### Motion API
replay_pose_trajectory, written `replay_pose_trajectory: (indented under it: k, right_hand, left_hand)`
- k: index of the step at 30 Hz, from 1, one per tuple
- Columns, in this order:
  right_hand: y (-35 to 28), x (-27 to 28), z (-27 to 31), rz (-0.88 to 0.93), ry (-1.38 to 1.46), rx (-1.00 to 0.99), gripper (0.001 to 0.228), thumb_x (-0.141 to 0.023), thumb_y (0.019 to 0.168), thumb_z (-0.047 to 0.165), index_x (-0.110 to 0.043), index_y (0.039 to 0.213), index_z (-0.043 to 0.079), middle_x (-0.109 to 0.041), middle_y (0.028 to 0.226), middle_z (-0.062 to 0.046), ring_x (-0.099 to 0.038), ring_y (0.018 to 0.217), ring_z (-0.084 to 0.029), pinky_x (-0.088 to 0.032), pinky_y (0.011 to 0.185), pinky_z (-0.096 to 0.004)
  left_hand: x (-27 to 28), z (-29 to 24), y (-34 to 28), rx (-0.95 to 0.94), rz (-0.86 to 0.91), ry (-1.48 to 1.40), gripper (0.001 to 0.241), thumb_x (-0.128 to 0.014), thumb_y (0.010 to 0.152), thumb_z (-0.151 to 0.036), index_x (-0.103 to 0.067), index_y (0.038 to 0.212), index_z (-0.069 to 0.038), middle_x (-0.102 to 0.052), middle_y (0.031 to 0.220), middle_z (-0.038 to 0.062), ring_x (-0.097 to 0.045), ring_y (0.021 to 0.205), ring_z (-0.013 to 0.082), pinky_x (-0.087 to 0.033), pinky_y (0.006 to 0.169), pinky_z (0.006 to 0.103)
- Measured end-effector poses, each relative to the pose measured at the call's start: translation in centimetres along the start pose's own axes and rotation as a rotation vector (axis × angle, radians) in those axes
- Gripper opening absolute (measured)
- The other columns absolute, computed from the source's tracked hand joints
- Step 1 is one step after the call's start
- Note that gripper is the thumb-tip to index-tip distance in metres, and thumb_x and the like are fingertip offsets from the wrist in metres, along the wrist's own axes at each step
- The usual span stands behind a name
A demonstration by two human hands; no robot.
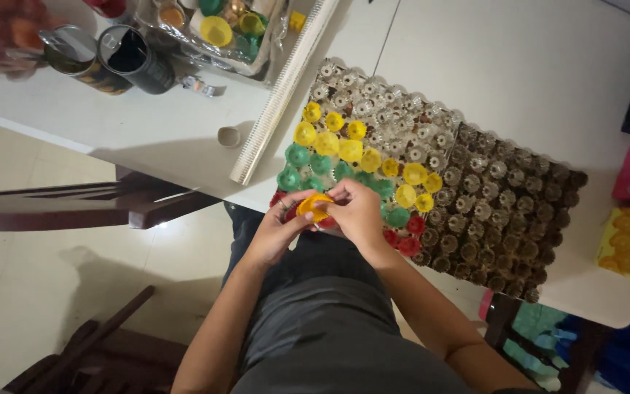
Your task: Place colorful paper cupcake liners into a large tray.
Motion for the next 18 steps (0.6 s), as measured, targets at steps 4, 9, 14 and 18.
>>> replay_pose_trajectory:
  k: [4, 9, 14, 18]
  right_hand:
    - [-0.5, 0.8, 0.5, 0.038, 0.015, 0.001, 0.014, -0.079, 0.079, -0.001, -0.07, 0.09, 0.0, -0.076, 0.081, -0.006, -0.071, 0.074, -0.009, -0.058, 0.068, -0.025]
    - [-0.7, 1.1, 2.9, 0.105, -0.045, 0.007, 0.013, -0.074, 0.085, 0.0, -0.07, 0.098, 0.0, -0.078, 0.089, -0.007, -0.075, 0.081, -0.011, -0.058, 0.073, -0.026]
    - [-0.9, 1.2, 1.9, 0.111, -0.069, 0.076, 0.012, -0.073, 0.087, 0.001, -0.07, 0.098, 0.0, -0.076, 0.092, -0.008, -0.073, 0.083, -0.012, -0.057, 0.074, -0.026]
    - [-1.0, 1.3, 3.7, 0.05, -0.192, 0.21, 0.015, -0.08, 0.083, 0.002, -0.075, 0.097, 0.001, -0.07, 0.091, -0.008, -0.067, 0.076, -0.015, -0.054, 0.067, -0.028]
  left_hand:
    - [-0.1, 0.5, -0.1, -0.03, 0.003, 0.068, 0.051, -0.068, 0.097, -0.009, -0.053, 0.145, 0.0, -0.066, 0.129, 0.01, -0.065, 0.11, 0.0163, -0.057, 0.088, 0.0314]
    - [-0.6, 1.0, 0.1, 0.003, 0.06, -0.044, 0.049, -0.062, 0.102, -0.016, -0.052, 0.147, -0.002, -0.062, 0.135, 0.01, -0.062, 0.114, 0.017, -0.055, 0.091, 0.0311]
    - [-0.9, 0.0, -0.2, -0.045, 0.036, 0.067, 0.049, -0.064, 0.099, -0.012, -0.053, 0.145, -0.004, -0.061, 0.137, 0.007, -0.06, 0.122, 0.0157, -0.051, 0.102, 0.0322]
    - [-1.1, -0.8, -0.5, -0.088, 0.03, 0.158, 0.048, -0.068, 0.096, -0.008, -0.057, 0.143, -0.005, -0.062, 0.136, 0.007, -0.059, 0.124, 0.0155, -0.048, 0.108, 0.0333]
Point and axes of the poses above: each hand's wrist, its own y-axis towards the middle knuckle, its own x-axis out of the back of the hand, z = x × y, the point moved 6 cm from there along y, towards the middle knuckle
